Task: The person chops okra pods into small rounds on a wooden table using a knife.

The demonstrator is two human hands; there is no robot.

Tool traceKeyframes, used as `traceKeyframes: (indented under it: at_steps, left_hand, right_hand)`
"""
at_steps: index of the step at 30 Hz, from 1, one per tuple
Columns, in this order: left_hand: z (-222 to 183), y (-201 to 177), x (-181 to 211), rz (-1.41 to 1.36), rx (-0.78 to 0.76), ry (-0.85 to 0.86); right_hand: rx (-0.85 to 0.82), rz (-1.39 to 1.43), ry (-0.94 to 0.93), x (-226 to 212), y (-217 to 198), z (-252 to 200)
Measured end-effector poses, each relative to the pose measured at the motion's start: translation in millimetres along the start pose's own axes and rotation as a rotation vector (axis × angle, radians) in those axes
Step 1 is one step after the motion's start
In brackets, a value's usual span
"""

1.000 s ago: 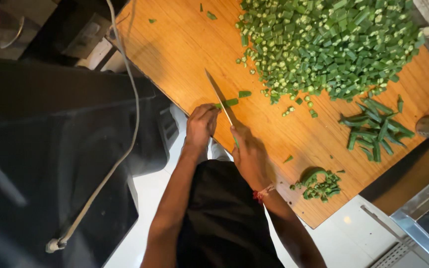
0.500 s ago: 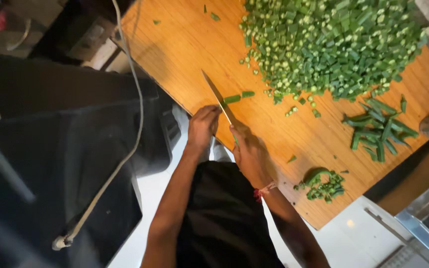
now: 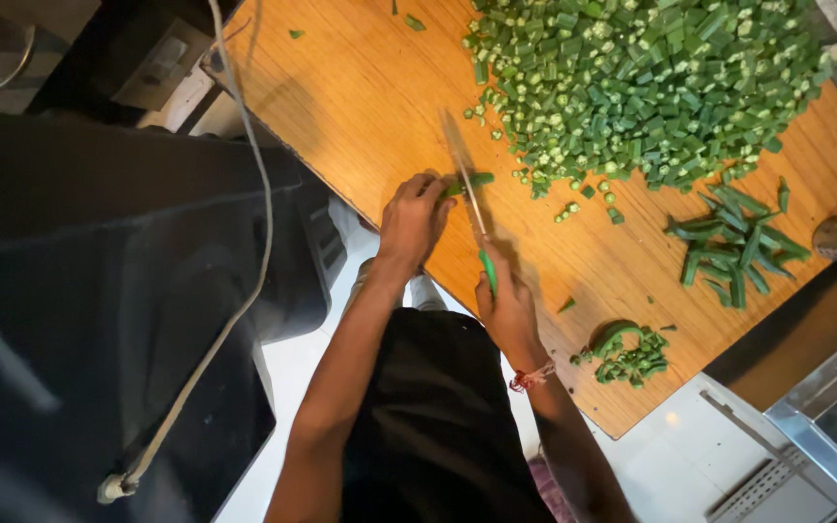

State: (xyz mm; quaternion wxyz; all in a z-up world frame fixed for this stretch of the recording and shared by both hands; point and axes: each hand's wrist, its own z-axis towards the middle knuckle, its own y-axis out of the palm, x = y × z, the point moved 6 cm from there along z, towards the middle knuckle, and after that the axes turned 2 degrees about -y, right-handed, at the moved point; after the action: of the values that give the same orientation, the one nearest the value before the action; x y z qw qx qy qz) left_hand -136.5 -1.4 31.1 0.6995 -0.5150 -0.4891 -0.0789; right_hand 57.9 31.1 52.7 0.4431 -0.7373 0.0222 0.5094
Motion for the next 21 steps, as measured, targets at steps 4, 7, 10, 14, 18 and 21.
traceKeyframes:
  at_steps: [4, 7, 10, 14, 18, 21]
  left_hand:
    - [-0.2, 9.3, -5.6, 0.070, 0.014, 0.025]
    - [1.4, 12.4, -7.1, 0.071, 0.027, 0.021]
    - [1.2, 10.6, -5.2, 0.074, 0.047, 0.037]
    - [2.0, 8.7, -4.9, 0.054, 0.041, 0.023]
    - [3.9, 9.1, -2.7, 0.056, -0.002, -0.003]
    - [1.8, 6.1, 1.9, 0.039, -0.024, -0.020]
  right_hand:
    - [-0.005, -0.141, -0.029, 0.2, 12.0, 1.8]
    - [-0.078, -0.196, 0.055, 6.0, 19.2, 5.1]
    - [-0.066, -0.185, 0.037, 2.0, 15.9, 17.7]
    - [0.051, -0.062, -0.082, -11.0, -2.0, 17.2]
    - [0.168, -0.032, -0.115, -8.4, -19.1, 9.3]
    - [0.142, -0.041, -0.051, 0.0, -18.6, 15.3]
